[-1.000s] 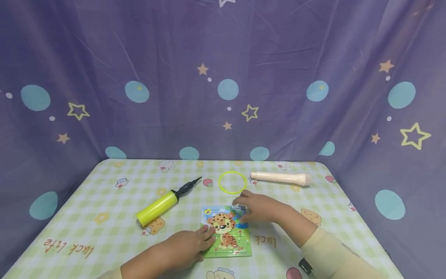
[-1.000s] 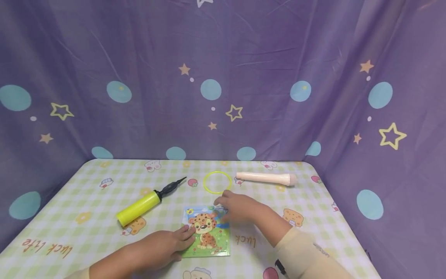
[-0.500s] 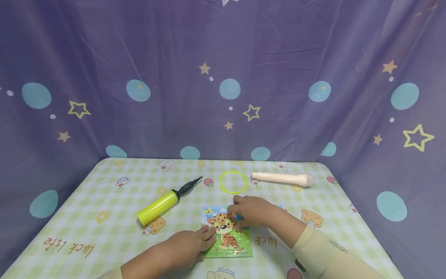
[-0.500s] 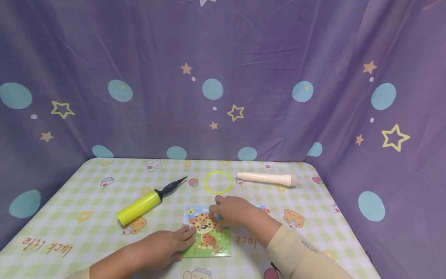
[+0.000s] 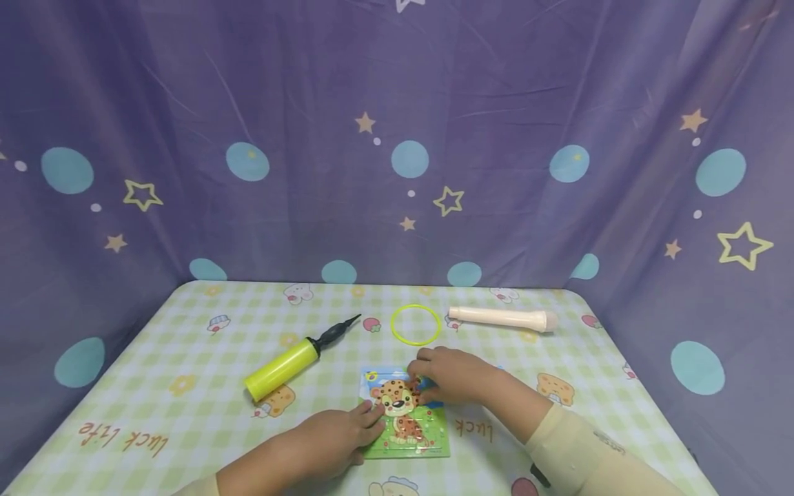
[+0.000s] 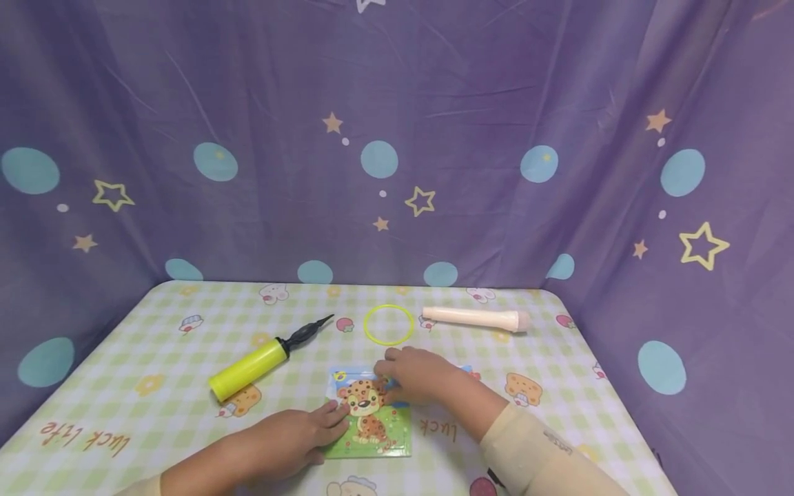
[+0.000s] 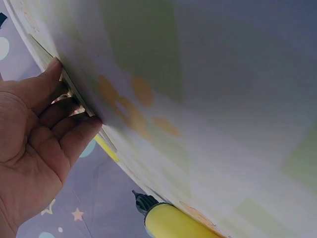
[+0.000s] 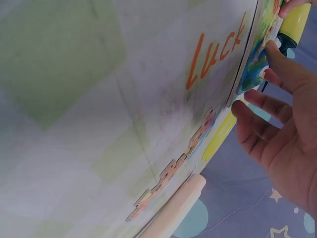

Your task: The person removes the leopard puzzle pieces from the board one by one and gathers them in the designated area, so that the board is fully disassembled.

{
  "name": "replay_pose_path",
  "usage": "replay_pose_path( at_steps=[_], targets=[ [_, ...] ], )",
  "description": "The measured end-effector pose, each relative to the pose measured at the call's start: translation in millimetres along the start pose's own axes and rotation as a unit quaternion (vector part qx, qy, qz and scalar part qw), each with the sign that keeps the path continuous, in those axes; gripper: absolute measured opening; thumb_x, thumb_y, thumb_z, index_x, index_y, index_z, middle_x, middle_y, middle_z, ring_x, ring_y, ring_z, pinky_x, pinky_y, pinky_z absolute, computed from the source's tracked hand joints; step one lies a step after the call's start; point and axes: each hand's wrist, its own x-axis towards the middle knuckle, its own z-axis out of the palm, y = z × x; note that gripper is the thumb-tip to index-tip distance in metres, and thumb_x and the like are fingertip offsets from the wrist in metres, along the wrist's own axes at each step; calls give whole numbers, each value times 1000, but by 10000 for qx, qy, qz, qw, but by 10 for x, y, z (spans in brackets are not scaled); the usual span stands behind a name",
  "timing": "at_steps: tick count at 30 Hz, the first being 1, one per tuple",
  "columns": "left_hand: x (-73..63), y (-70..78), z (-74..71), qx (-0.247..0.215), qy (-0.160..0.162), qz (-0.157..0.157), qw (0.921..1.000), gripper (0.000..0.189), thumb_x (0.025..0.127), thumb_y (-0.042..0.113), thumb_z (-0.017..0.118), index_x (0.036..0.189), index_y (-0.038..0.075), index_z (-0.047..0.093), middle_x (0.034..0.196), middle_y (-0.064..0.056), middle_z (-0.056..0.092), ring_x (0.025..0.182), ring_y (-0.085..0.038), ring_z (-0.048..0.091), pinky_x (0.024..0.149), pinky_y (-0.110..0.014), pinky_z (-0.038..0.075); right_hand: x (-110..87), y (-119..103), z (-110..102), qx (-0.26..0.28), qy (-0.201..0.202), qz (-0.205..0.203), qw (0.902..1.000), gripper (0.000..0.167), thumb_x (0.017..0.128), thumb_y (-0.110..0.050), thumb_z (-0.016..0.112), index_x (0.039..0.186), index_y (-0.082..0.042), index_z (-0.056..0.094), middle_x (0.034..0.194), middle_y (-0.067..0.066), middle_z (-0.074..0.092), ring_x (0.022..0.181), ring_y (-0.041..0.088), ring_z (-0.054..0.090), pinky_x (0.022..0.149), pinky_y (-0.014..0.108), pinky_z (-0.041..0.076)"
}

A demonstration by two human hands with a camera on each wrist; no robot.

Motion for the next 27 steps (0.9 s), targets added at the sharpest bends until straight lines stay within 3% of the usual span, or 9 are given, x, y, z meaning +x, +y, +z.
replay_pose_path(
  at_steps=[7,12,18,20,24,27],
  targets=[
    [-10,0,-12,-149,-111,-142,9997,60,91,34,66,147,21,48,157,1,37,143,-22,39,103,-33,48,-14,-17,4,169,486,-157,9986,31,86,-29,76,113,-25,61,105,-12,58,94,6,53,84,22,50],
    [-5,6,-6,-87,-81,-111,9999,59,92,34,65,147,21,48,157,1,38,143,-22,39,103,-32,48,-32,-52,2,982,284,277,9944,28,92,-18,69,116,-24,58,107,-9,54,87,4,55,77,20,51],
    [-1,8,2,-23,-88,-93,9999,59,92,35,65,147,21,48,157,1,38,142,-22,39,102,-32,48,-34,-23,-49,2307,239,896,9686,29,95,-18,66,122,-24,55,112,-7,61,103,11,60,86,31,52],
    [-1,9,-2,-13,-103,-92,9999,59,92,35,65,147,21,48,157,1,38,142,-22,40,102,-31,49,-51,24,-91,2597,279,933,9608,28,95,-18,65,121,-22,56,110,-4,62,96,12,62,81,31,53],
    [3,7,-9,-6,-115,-92,9999,59,92,35,64,148,21,47,157,1,37,143,-23,39,102,-32,48,-129,167,-186,3106,247,998,9450,25,98,-15,62,122,-19,58,108,0,58,68,18,63,61,32,55],
    [3,7,-8,-58,-156,-133,9998,60,92,34,65,148,21,46,158,1,37,143,-23,38,103,-32,48,-203,281,-238,3158,264,1139,9416,25,98,-16,61,122,-22,59,108,0,57,66,21,63,60,33,55]
  ],
)
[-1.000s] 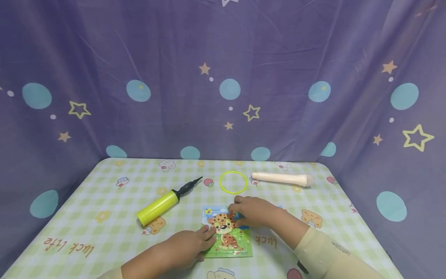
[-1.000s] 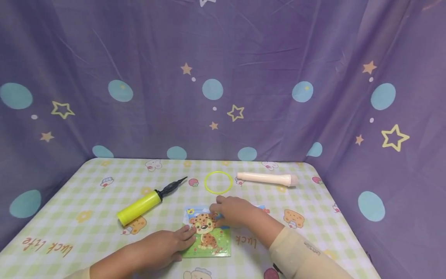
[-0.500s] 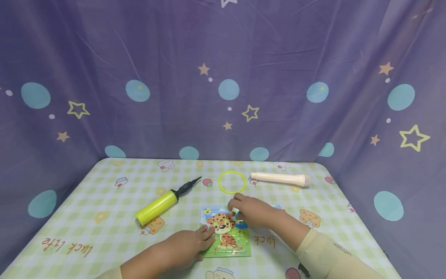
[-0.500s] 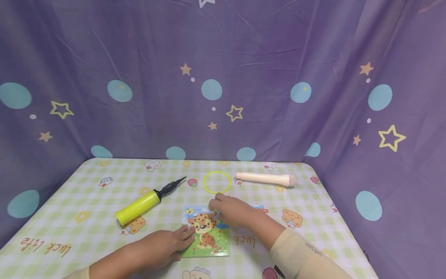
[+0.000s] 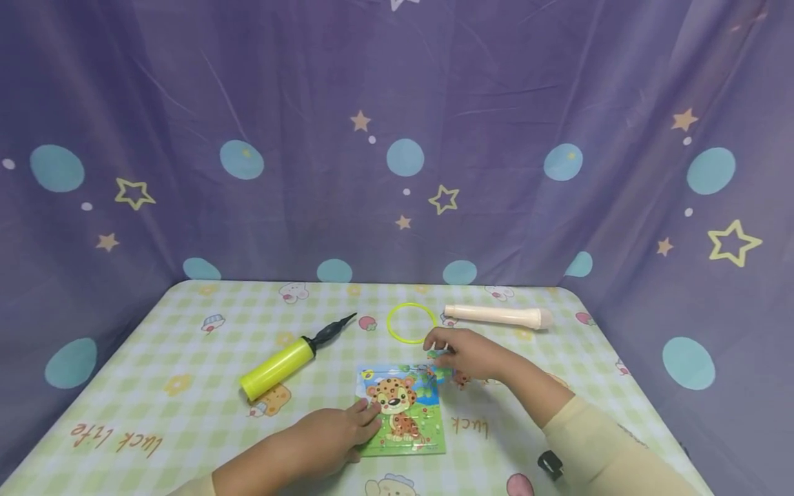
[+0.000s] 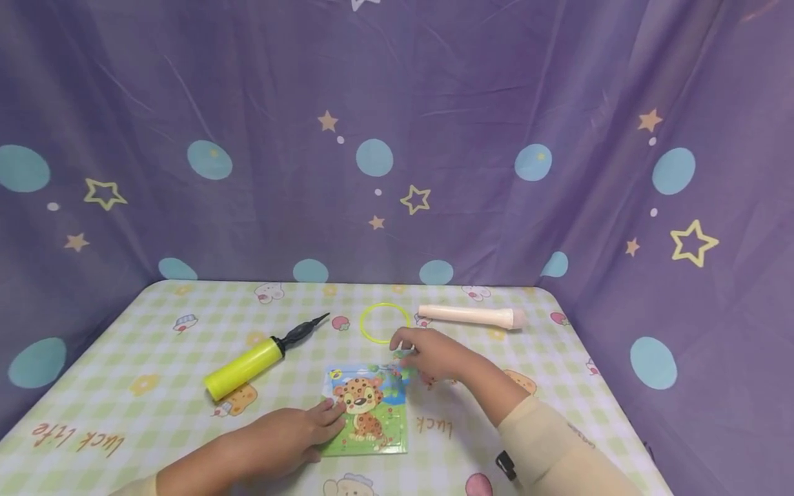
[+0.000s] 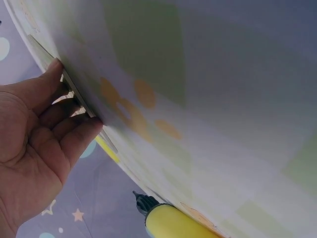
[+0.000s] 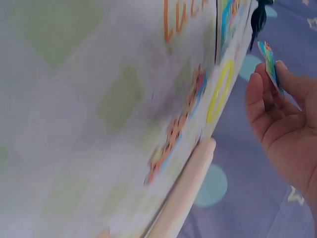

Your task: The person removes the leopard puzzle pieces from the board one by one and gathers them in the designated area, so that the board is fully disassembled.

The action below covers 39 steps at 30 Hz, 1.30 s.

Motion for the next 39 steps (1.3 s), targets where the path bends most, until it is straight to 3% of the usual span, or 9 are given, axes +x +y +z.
replay_pose_path(
  at_steps=[3,7,14,22,28,33,39],
  targets=[
    [-5,4,8,-64,-28,-37,10000,60,92,34,65,148,21,46,158,1,36,144,-23,38,102,-32,48,-50,103,-94,-188,112,25,9998,25,97,-17,62,121,-25,60,105,-2,58,78,16,63,68,31,52],
    [-13,10,30,-86,-18,-24,10000,60,92,33,65,148,20,47,158,0,37,143,-23,38,102,-32,49,-135,286,-190,-330,176,-2,9993,24,97,-18,63,119,-24,61,103,-4,59,82,13,59,70,30,51],
    [-18,5,21,-45,-37,6,10000,59,92,33,65,147,20,47,158,0,37,143,-23,38,101,-31,49,-356,601,-364,60,154,532,9984,23,95,-12,65,117,-9,61,96,6,55,65,25,60,58,38,53],
    [-24,-4,2,-130,-23,22,9999,58,92,32,65,147,19,48,157,-1,37,143,-24,38,103,-32,48,-597,891,-521,310,-5,1048,9940,20,94,-11,65,112,-4,58,100,11,52,62,21,55,57,40,52],
    [-17,-13,16,-118,27,20,9999,59,92,32,65,147,20,48,158,0,37,143,-24,38,103,-32,48,-651,991,-529,242,-61,1421,9895,15,92,-12,68,104,-6,60,88,8,56,54,15,48,54,32,49],
    [-13,-13,23,-105,78,45,9999,59,92,32,65,147,19,48,157,-1,37,143,-24,38,103,-32,48,-638,1023,-494,-258,24,1571,9872,12,89,-12,70,99,-9,63,86,2,57,69,17,54,65,33,47],
    [-8,-19,25,-114,113,106,9998,59,92,32,65,147,19,48,157,-1,37,143,-25,38,104,-33,47,-657,1008,-470,-698,109,1688,9831,14,88,-14,72,98,-11,63,92,-2,62,86,16,56,83,42,49]
  ],
)
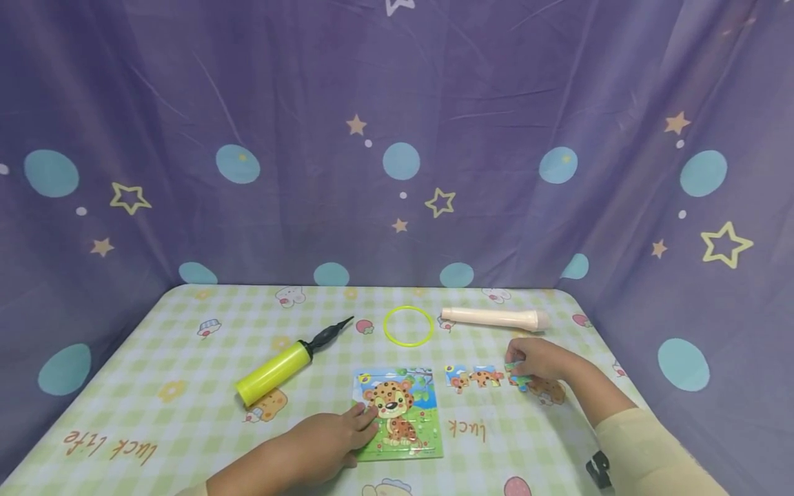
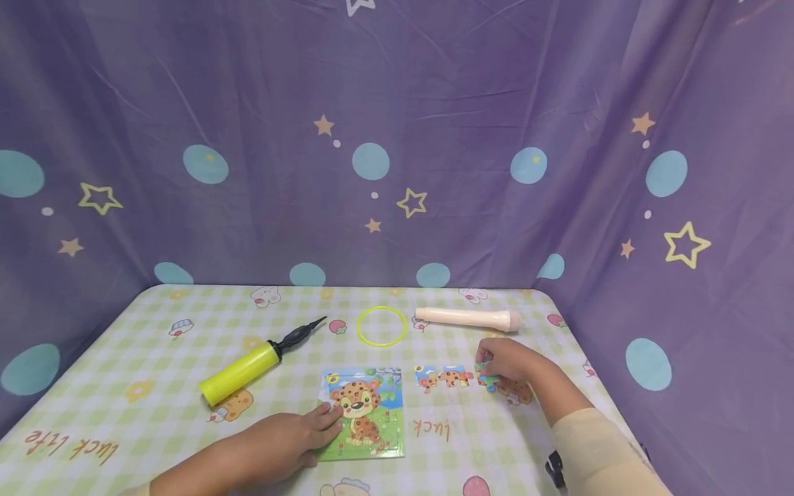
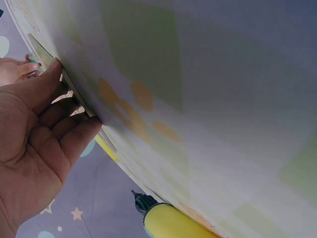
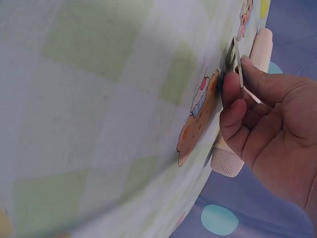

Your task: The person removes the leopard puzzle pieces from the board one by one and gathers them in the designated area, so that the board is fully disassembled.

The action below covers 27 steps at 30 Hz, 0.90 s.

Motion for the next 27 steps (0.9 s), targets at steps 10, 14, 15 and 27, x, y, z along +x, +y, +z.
replay_pose_path(
  at_steps=[10,14,15,27],
  targets=[
    [-1,4,-9,11,-3,20,10000,58,92,33,64,147,20,48,157,-1,37,143,-24,38,104,-34,47,-20,-111,24,-1005,74,217,9947,17,88,-22,73,96,-13,60,91,1,52,78,16,50,74,37,48],
    [4,12,-2,42,31,32,10000,59,92,33,64,147,19,48,157,-1,38,143,-24,39,104,-34,47,-15,-135,33,-1368,12,347,9900,20,88,-24,74,94,-14,57,89,1,49,76,17,50,71,36,46],
    [6,13,0,45,37,34,10000,59,92,33,65,147,19,48,157,-1,38,143,-24,39,104,-34,48,-20,-147,28,-1461,-16,376,9885,21,88,-25,73,94,-15,57,89,1,49,75,17,49,70,36,46],
    [-2,20,-20,30,-20,-44,10000,59,92,32,65,147,18,48,158,-1,37,144,-25,38,105,-34,47,-52,-871,83,-542,573,-374,9962,43,90,-36,71,124,-12,61,114,8,63,93,19,62,81,41,51]
  ],
)
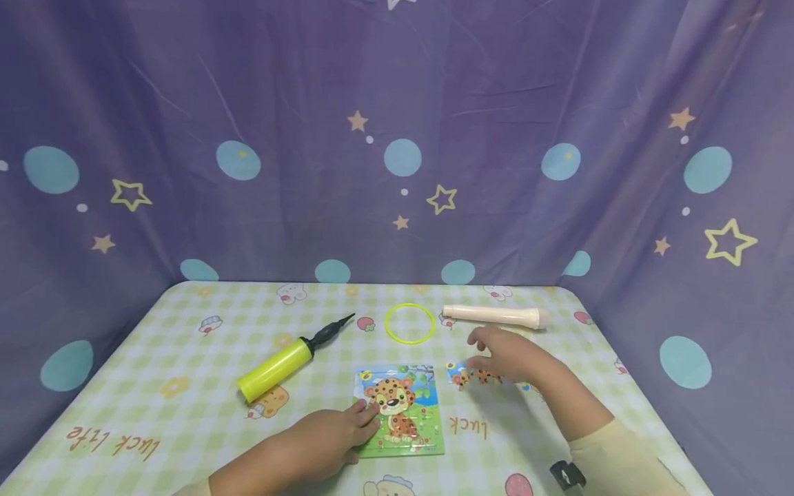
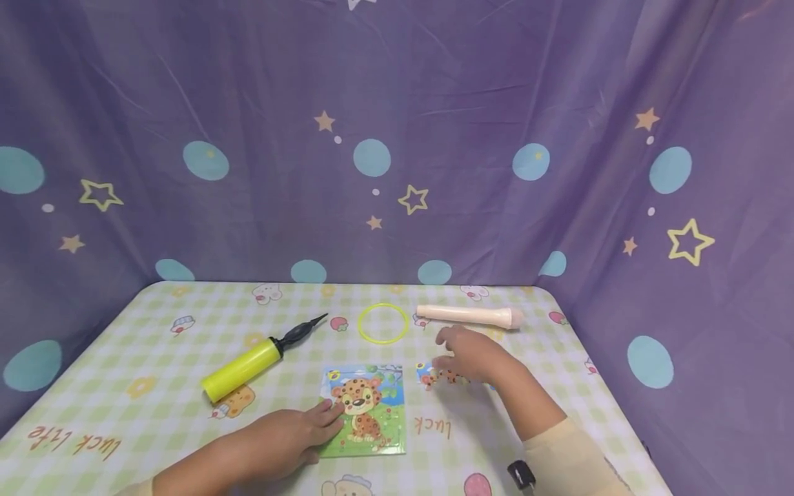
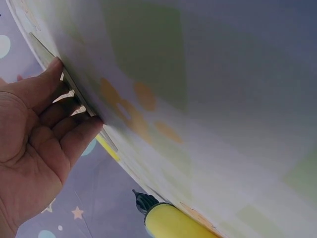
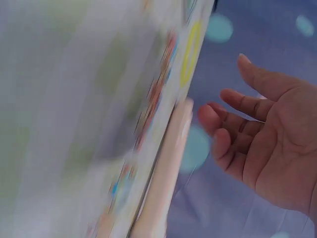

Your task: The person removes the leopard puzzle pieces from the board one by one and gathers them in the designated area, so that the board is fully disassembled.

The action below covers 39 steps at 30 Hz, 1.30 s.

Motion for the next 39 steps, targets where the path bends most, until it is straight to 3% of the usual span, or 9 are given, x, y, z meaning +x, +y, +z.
replay_pose_path(
  at_steps=[6,10,14,18,21,26,33,39],
  targets=[
    [13,5,-6,99,-23,26,9999,59,93,33,64,148,20,47,158,0,36,144,-23,37,105,-33,46,-50,-476,160,-37,-296,-503,9983,56,86,-41,74,131,-12,59,118,5,63,99,19,63,87,43,52],
    [19,1,-8,75,-22,21,10000,59,93,34,64,147,20,47,157,0,37,143,-23,38,105,-33,47,-65,-706,341,-693,-522,-781,9932,70,83,-53,71,137,-11,56,129,6,60,110,24,64,94,44,52],
    [18,8,-19,81,35,29,10000,58,92,34,65,147,20,48,157,0,38,143,-23,39,104,-34,47,-56,-852,569,-1343,-683,-809,9853,79,77,-61,70,139,-14,55,137,8,55,111,27,64,91,43,55],
    [14,16,-25,166,80,42,9998,58,92,33,65,146,19,49,156,0,39,142,-23,40,104,-32,47,-33,-933,719,-1563,-725,-706,9825,71,75,-59,75,129,-16,60,125,3,56,88,17,65,74,34,57],
    [14,11,-16,267,129,86,9995,58,92,33,65,146,19,50,156,-1,40,141,-23,42,102,-31,48,-19,-956,744,-1385,-740,-662,9854,58,74,-53,78,117,-17,61,112,-2,53,73,10,56,63,27,52],
    [7,8,-5,218,145,72,9996,58,92,33,66,146,19,50,155,-1,41,141,-24,42,102,-31,48,7,-918,771,-864,-799,-554,9915,49,74,-48,80,108,-22,56,103,-7,46,70,8,51,59,25,47],
    [2,8,-4,149,102,40,9998,58,92,33,65,146,19,49,156,-1,40,142,-24,41,103,-32,48,-47,-877,827,-282,-740,-420,9960,50,77,-44,79,110,-23,47,105,-7,48,66,8,52,56,24,45],
    [-6,13,-14,79,37,-27,10000,59,92,32,66,146,19,49,157,-1,39,142,-24,40,103,-33,48,-93,-863,831,-139,-643,-545,9963,53,80,-44,77,118,-25,45,112,-6,52,71,7,54,62,26,47]
  ],
)
